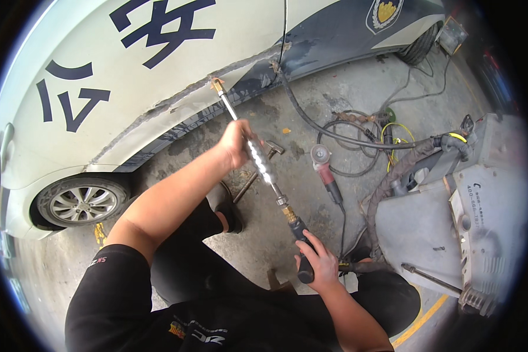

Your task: The person uses a pneumatic dent puller attached to the side panel of a white police car to pull out a dent. They repeatedly apply the tool along the damaged area and occasionally tap the panel with a hammer to adjust the metal.

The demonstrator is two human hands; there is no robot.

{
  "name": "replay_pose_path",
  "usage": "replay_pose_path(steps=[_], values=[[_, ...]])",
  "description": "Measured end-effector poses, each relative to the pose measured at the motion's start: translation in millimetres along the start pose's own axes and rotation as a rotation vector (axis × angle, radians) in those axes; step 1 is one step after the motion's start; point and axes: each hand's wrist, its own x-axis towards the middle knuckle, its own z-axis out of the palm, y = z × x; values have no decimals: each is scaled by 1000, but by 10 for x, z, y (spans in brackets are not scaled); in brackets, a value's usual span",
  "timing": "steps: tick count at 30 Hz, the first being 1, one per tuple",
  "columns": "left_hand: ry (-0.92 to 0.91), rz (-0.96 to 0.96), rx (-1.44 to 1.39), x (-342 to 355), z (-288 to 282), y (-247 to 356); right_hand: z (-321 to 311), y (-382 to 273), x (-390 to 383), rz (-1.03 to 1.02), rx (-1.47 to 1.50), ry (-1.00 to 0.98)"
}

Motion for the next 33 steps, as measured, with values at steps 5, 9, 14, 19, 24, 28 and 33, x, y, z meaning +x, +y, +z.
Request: replay_pose_path(steps=[5, 9, 14, 19, 24, 28, 33], values=[[21, 120, 405, -271, 24, -481, 1, -5, -22, 7, 58, 25], [13, 105, 78, -147, -62, -756, -38, 94, -104, 221, 429, -63], [4, -50, 85, -59, -62, -603, -210, 616, 61, 928, 1499, -173], [-2, -74, 117, -156, -38, -567, -199, 723, 40, 1018, 1538, -225], [12, 4, 254, -49, -129, -575, 24, 366, -81, 551, 983, -25], [56, 37, 429, 24, -76, -499, 58, 85, -118, 200, 375, 45], [132, -49, 288, -25, 43, -459, 2, -5, -114, 190, 445, 155]])
